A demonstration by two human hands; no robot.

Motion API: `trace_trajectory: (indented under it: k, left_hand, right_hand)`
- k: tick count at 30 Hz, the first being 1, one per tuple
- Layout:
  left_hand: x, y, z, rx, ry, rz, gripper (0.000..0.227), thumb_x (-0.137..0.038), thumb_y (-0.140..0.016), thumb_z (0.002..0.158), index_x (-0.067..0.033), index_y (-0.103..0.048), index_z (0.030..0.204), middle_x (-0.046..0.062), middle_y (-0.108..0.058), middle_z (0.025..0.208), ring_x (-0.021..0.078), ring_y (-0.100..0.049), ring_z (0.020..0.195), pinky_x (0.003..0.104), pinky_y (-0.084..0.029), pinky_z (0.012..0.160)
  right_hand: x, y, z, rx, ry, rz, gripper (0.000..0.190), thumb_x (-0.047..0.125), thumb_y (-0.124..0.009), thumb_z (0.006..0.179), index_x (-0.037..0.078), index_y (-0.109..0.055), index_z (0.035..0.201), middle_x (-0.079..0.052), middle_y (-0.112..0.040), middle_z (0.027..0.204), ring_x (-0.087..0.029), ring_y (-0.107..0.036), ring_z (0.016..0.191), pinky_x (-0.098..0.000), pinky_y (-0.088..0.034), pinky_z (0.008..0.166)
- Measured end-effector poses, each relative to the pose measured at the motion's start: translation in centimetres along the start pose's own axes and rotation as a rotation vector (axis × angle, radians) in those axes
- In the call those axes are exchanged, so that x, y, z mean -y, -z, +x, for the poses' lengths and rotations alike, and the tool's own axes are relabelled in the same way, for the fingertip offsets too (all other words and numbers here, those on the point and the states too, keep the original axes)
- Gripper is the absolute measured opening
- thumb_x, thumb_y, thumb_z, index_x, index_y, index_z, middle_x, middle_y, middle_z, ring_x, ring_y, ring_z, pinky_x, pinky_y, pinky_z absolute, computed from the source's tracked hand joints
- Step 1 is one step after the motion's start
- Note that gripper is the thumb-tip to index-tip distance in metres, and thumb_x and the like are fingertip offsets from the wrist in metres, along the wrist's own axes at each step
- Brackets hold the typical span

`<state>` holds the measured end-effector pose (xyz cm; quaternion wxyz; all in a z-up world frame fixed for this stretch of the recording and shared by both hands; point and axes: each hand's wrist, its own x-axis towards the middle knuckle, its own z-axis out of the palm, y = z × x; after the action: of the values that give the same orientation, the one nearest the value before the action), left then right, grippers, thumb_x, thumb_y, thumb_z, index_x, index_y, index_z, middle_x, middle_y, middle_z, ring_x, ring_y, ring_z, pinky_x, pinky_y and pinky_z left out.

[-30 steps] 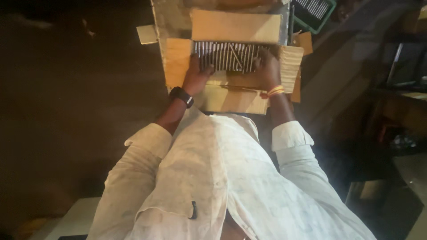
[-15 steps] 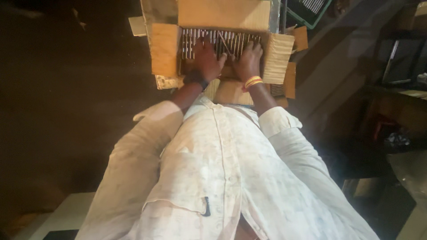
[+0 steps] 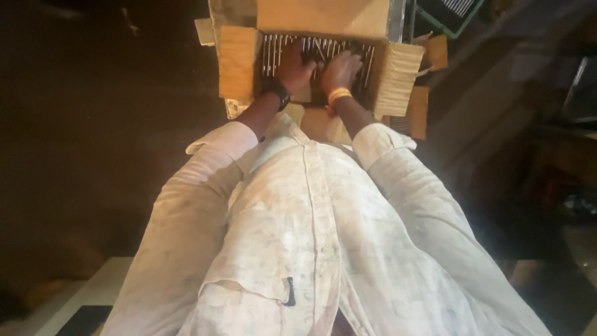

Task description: The person repeatedly picks up small metal rods from a cardboard box and places them into a green plastic tray. The person handles the rods one at a time or in small groups, transferring them between containers.

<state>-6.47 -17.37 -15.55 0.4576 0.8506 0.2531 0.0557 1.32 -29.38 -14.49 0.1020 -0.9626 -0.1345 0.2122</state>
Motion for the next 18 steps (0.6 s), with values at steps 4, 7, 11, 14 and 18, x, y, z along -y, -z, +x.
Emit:
trace_trajectory:
  k: [4,7,11,14,18]
  left_hand:
    - [1.6,-1.2,0.1,0.04,0.077,-0.019,0.064,-0.02,-0.066,0.09,0.0023,-0.044,0.146,0.031,-0.048,0.144,0.048,-0.043,0.135,0.05,-0.035,0.116]
    - [2.7,-0.8,0.0,0.065,0.159,-0.224,0.059,-0.021,-0.058,0.094,-0.0003,-0.047,0.148,0.025,-0.051,0.148,0.0397,-0.047,0.139,0.044,-0.037,0.119]
    - [2.7,-0.4,0.7,0.167,0.148,-0.491,0.063,-0.023,-0.061,0.095,0.0036,-0.044,0.15,0.025,-0.05,0.152,0.0345,-0.047,0.143,0.04,-0.036,0.12]
    - [2.7,-0.4,1.1,0.249,0.193,-0.645,0.065,-0.023,-0.062,0.093,0.0049,-0.045,0.149,0.025,-0.056,0.148,0.0334,-0.053,0.138,0.039,-0.042,0.116]
    - [2.7,0.4,1.5,0.331,0.22,-0.639,0.069,-0.029,-0.064,0.097,0.0038,-0.04,0.152,0.023,-0.053,0.148,0.0308,-0.054,0.137,0.036,-0.044,0.114]
  right_hand:
    - [0.4,-2.7,0.4,-0.091,0.206,-0.062,0.069,0.021,-0.073,0.08,-0.011,-0.043,0.133,-0.038,-0.044,0.131,-0.057,-0.045,0.122,-0.0589,-0.049,0.094]
    - [1.8,-4.5,0.7,-0.049,0.088,0.041,0.055,0.016,-0.066,0.09,-0.008,-0.045,0.135,-0.031,-0.054,0.128,-0.049,-0.056,0.12,-0.0533,-0.054,0.094]
    - [2.3,-4.6,0.9,-0.216,0.204,-0.01,0.067,0.012,-0.071,0.082,-0.021,-0.041,0.132,-0.034,-0.061,0.115,-0.047,-0.062,0.101,-0.0537,-0.054,0.081]
    - [2.5,-4.2,1.0,-0.231,0.065,0.245,0.05,0.008,-0.072,0.076,-0.012,-0.052,0.117,-0.033,-0.066,0.1,-0.051,-0.064,0.096,-0.0554,-0.053,0.079]
    - [2.3,-3.9,1.0,-0.18,0.013,0.378,0.026,0.013,-0.075,0.084,-0.004,-0.062,0.098,-0.03,-0.069,0.092,-0.049,-0.067,0.089,-0.0526,-0.055,0.074]
